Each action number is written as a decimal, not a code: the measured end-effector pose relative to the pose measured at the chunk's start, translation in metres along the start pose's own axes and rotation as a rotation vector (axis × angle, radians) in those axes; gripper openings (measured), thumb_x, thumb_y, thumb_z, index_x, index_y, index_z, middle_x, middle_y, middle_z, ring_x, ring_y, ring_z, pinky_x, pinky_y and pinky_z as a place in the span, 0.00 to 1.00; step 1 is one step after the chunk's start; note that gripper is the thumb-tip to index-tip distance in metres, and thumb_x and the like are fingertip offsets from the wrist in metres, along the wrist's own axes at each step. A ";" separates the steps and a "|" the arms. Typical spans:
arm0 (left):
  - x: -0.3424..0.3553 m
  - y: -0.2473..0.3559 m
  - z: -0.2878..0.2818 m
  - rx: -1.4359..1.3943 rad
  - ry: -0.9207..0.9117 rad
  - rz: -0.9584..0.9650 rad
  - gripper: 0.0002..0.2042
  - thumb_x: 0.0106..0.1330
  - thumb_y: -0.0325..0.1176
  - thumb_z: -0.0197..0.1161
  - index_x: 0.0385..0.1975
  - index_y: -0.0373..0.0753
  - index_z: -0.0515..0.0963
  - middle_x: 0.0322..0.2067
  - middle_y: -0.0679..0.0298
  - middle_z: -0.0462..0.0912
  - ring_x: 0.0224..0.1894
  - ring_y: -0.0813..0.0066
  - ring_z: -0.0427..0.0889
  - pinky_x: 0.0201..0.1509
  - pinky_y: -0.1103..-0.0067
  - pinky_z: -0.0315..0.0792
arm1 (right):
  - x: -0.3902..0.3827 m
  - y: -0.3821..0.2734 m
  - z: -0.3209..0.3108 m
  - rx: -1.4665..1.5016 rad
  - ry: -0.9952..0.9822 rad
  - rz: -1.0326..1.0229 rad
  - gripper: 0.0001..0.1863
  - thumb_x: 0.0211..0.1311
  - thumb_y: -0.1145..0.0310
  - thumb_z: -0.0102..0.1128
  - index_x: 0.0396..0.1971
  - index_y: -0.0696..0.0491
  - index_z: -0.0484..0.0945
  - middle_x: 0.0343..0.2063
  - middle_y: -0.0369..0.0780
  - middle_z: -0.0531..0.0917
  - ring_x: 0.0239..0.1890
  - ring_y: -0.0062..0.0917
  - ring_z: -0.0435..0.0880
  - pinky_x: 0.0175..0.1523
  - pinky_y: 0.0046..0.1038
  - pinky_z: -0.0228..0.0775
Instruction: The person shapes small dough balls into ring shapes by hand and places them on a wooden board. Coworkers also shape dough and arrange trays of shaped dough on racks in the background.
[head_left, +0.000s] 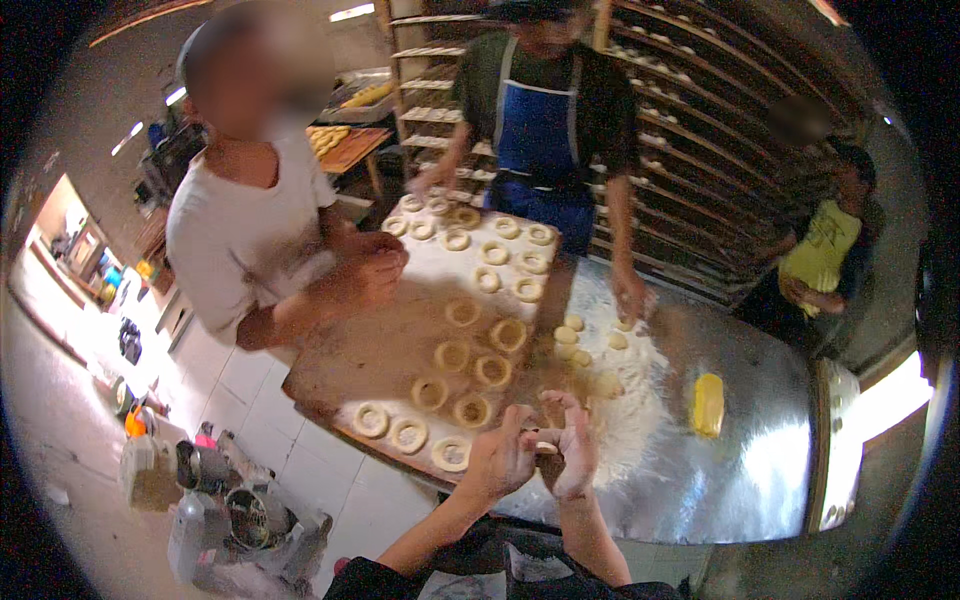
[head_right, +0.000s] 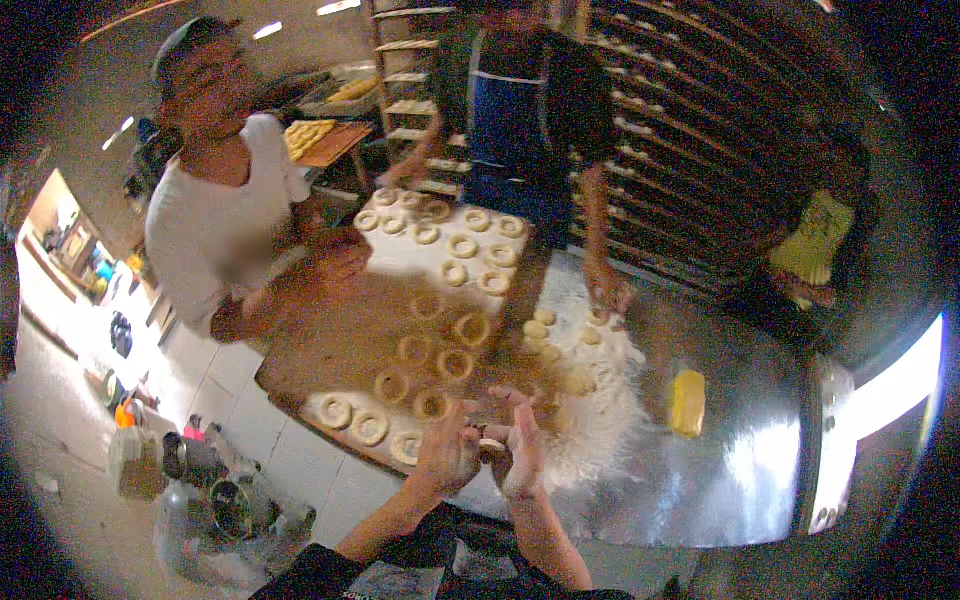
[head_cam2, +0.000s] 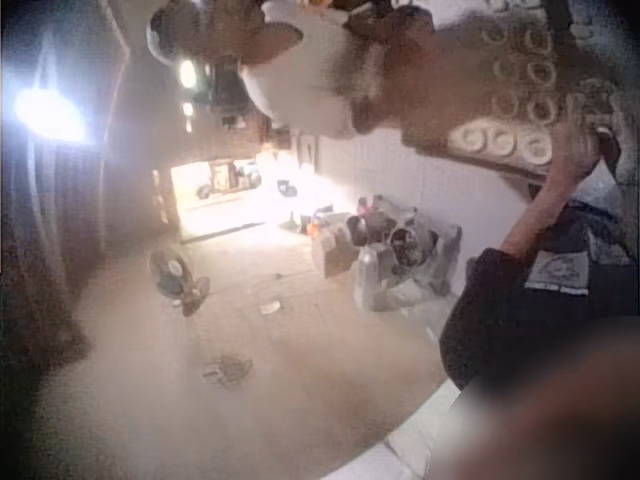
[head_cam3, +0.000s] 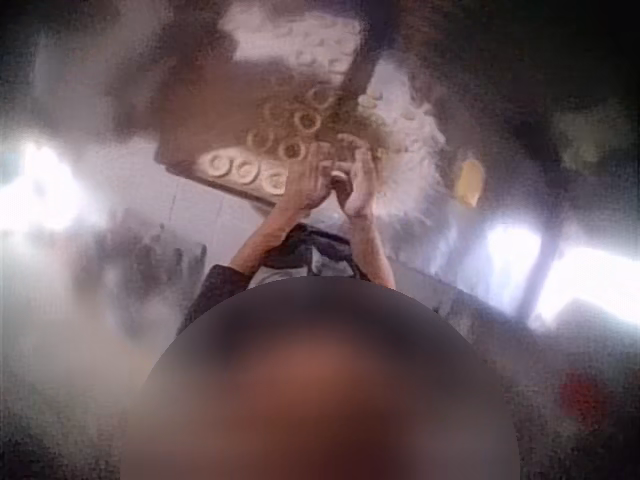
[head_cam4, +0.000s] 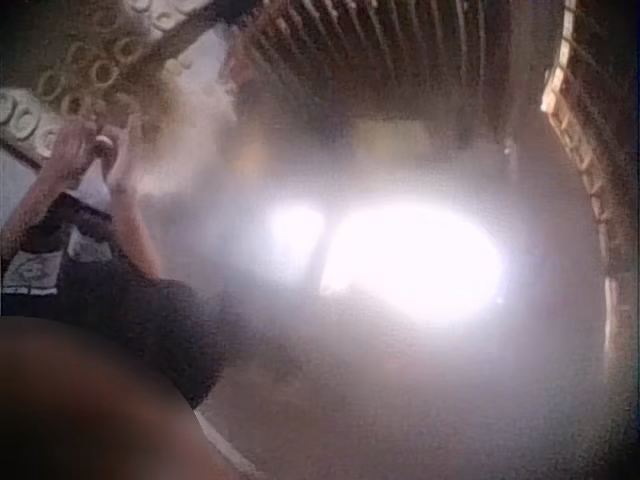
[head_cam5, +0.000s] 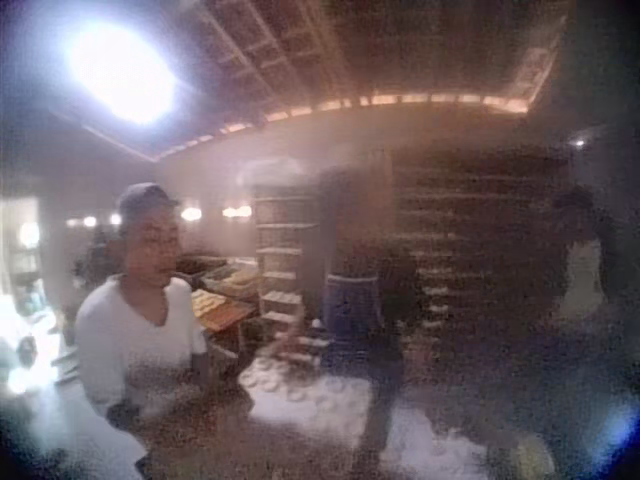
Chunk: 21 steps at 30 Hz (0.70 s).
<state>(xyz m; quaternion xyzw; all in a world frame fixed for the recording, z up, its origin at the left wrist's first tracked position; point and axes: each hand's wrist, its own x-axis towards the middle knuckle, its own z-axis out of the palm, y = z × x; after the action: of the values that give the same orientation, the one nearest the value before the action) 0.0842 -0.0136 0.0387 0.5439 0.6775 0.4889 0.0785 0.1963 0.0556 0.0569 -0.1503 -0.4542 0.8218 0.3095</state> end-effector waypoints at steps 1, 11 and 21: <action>-0.005 -0.001 -0.007 -0.008 -0.007 -0.047 0.13 0.72 0.40 0.47 0.45 0.38 0.70 0.30 0.44 0.78 0.32 0.46 0.81 0.31 0.58 0.73 | 0.004 0.004 0.005 -0.379 0.010 -0.072 0.35 0.68 0.41 0.46 0.64 0.53 0.61 0.31 0.38 0.82 0.20 0.19 0.73 0.34 0.21 0.70; -0.003 -0.046 -0.088 -0.260 0.095 -0.250 0.09 0.73 0.35 0.47 0.43 0.38 0.70 0.22 0.49 0.80 0.24 0.48 0.81 0.28 0.63 0.75 | 0.055 0.042 0.071 -0.635 -0.190 -0.092 0.31 0.54 0.55 0.60 0.56 0.56 0.67 0.62 0.46 0.65 0.57 0.34 0.72 0.59 0.30 0.66; 0.009 -0.082 -0.137 -0.148 0.107 -0.261 0.13 0.75 0.39 0.42 0.44 0.39 0.72 0.21 0.51 0.80 0.24 0.46 0.81 0.27 0.60 0.74 | 0.100 0.095 0.092 -0.582 -0.287 -0.028 0.39 0.65 0.43 0.42 0.67 0.52 0.51 0.55 0.49 0.70 0.47 0.36 0.77 0.51 0.31 0.73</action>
<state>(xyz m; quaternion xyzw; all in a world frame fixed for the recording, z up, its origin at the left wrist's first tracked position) -0.0605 -0.0799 0.0511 0.4169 0.7080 0.5513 0.1448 0.0362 0.0224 0.0308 -0.1087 -0.7109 0.6662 0.1974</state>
